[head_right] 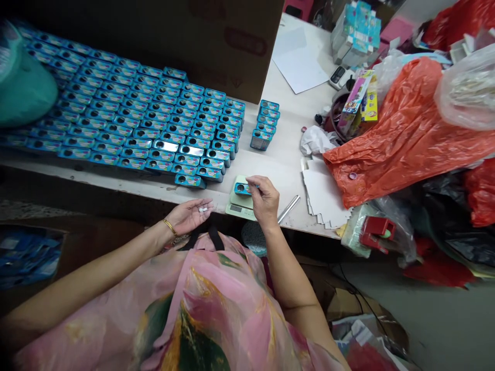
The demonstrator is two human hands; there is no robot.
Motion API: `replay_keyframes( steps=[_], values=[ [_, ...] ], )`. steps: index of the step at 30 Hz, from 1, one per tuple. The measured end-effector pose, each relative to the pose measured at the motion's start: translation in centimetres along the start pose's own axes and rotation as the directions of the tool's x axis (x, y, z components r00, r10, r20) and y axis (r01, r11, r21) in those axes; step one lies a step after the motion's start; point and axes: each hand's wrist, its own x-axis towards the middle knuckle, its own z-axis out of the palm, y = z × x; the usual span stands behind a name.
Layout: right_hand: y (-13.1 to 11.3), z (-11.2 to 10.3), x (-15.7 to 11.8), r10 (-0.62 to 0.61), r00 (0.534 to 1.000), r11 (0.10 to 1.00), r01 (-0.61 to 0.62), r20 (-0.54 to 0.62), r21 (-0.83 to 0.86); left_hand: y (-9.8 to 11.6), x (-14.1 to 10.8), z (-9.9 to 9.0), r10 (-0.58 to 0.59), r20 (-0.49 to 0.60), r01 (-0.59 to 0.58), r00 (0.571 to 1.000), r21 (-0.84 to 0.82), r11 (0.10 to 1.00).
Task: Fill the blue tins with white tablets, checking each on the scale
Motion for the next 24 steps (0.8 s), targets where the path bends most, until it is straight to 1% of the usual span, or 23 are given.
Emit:
replay_keyframes(
  steps=[4, 7, 9, 11, 12, 13, 15, 17, 18, 20, 22, 24],
  values=[
    [0.1, 0.7, -0.4, 0.009, 1.000, 0.999, -0.010, 0.029, 0.047, -0.2, 0.0, 0.0, -0.004, -0.008, 0.004, 1.000, -0.003, 1.000],
    [-0.4, 2.1, -1.1, 0.005, 0.996, 0.998, -0.010, 0.086, 0.060, -0.5, 0.3, 0.5, -0.020, 0.034, 0.020, 0.999, -0.005, 1.000],
    [-0.9, 3.1, -1.4, -0.037, 0.980, 0.998, 0.025, 0.197, 0.066, -0.6, 0.6, 1.3, -0.041, 0.086, 0.043, 0.995, -0.021, 0.999],
    [-1.0, 3.5, -1.3, -0.102, 0.942, 0.995, 0.095, 0.320, 0.038, -0.6, 0.8, 2.1, -0.062, 0.136, 0.067, 0.989, -0.039, 0.997],
    [-0.8, 3.3, -1.1, -0.125, 0.931, 0.991, 0.133, 0.344, 0.001, -0.5, 0.8, 2.4, -0.069, 0.148, 0.076, 0.987, -0.042, 0.996],
    [-0.4, 2.8, -0.8, -0.134, 0.933, 0.986, 0.160, 0.335, -0.051, -0.3, 0.9, 2.6, -0.074, 0.148, 0.080, 0.986, -0.041, 0.996],
    [1.1, 1.2, -0.1, -0.108, 0.959, 0.971, 0.158, 0.261, -0.178, 0.2, 0.8, 2.4, -0.079, 0.121, 0.083, 0.990, -0.030, 0.996],
    [3.0, -0.8, 0.6, -0.058, 0.973, 0.946, 0.125, 0.222, -0.298, 0.8, 0.6, 1.2, -0.060, 0.075, 0.062, 0.995, -0.028, 0.998],
    [4.0, -1.7, 0.8, -0.038, 0.972, 0.928, 0.121, 0.233, -0.353, 1.1, 0.5, 0.4, -0.043, 0.051, 0.044, 0.998, -0.031, 0.999],
    [5.5, -2.9, 0.9, -0.016, 0.957, 0.875, 0.153, 0.289, -0.459, 1.6, 0.1, -1.8, 0.003, -0.007, -0.003, 1.000, -0.035, 0.999],
    [6.4, -3.2, 0.8, 0.003, 0.933, 0.812, 0.209, 0.361, -0.545, 1.9, -0.4, -4.1, 0.041, -0.063, -0.043, 0.997, -0.035, 0.998],
    [6.8, -2.8, 0.5, 0.030, 0.908, 0.760, 0.251, 0.418, -0.600, 2.1, -1.0, -6.2, 0.068, -0.107, -0.072, 0.992, -0.030, 0.997]
  ],
)
